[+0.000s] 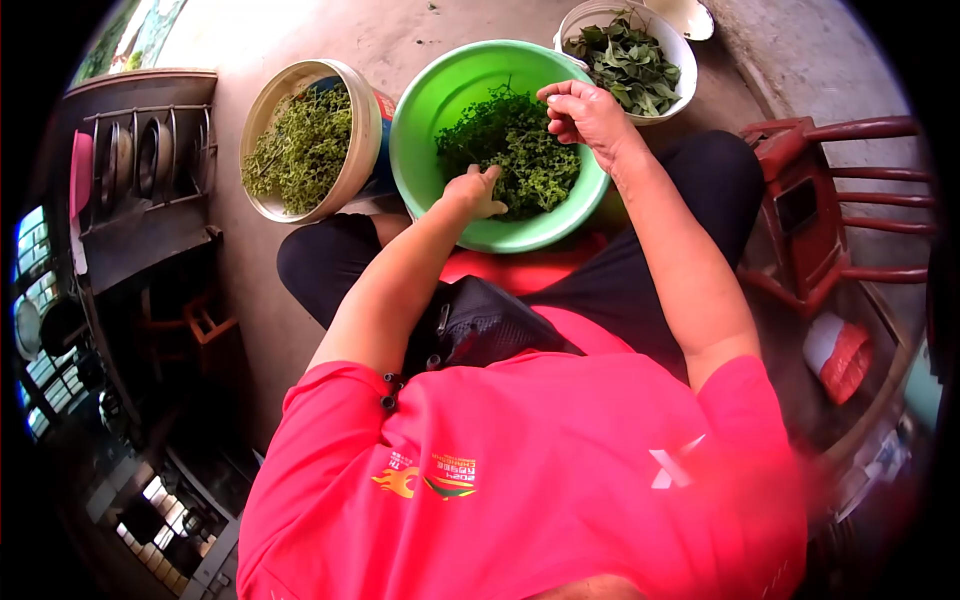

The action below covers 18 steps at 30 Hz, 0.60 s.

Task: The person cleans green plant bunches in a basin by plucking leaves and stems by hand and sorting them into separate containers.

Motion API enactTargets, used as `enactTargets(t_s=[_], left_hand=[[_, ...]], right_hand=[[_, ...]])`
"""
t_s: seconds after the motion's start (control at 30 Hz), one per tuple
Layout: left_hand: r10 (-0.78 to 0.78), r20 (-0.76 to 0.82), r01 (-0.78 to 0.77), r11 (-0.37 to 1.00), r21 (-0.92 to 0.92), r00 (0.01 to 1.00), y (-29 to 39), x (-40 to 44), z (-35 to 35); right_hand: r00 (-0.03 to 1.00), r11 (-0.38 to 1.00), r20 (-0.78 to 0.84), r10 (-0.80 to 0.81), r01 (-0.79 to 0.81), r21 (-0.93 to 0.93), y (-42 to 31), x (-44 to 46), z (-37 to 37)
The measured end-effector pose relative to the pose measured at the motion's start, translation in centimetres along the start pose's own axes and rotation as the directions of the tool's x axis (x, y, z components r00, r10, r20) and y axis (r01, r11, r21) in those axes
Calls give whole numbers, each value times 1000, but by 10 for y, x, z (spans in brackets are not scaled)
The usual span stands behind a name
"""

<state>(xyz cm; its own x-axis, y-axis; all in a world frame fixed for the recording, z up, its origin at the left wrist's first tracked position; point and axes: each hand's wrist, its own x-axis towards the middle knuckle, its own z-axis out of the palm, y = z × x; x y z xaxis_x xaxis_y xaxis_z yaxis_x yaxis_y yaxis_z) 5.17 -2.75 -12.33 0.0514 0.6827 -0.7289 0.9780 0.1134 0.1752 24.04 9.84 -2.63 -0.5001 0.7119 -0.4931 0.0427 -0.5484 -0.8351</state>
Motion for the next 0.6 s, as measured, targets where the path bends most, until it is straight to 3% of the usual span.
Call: enactTargets(t_s=[0.13, 0.2, 0.37, 0.47, 0.6], left_hand=[[-28, -4, 28, 1000, 7, 1000, -2, 3, -10], [-79, -105, 88, 993, 80, 991, 1, -2, -22], [-77, -99, 93, 981, 171, 992, 6, 5, -19], [-16, -148, 26, 997, 68, 989, -11, 28, 14], [151, -429, -289, 916, -277, 891, -36, 27, 5]], right_hand=[[1000, 1000, 0, 8, -8, 0, 3, 1, 0], [1000, 1000, -1, 13, -13, -7, 3, 3, 1], [999, 999, -8, 36, -37, -10, 5, 3, 3], [997, 998, -28, 66, -66, -16, 6, 1, 4], [998, 997, -10, 67, -67, -36, 8, 4, 4]])
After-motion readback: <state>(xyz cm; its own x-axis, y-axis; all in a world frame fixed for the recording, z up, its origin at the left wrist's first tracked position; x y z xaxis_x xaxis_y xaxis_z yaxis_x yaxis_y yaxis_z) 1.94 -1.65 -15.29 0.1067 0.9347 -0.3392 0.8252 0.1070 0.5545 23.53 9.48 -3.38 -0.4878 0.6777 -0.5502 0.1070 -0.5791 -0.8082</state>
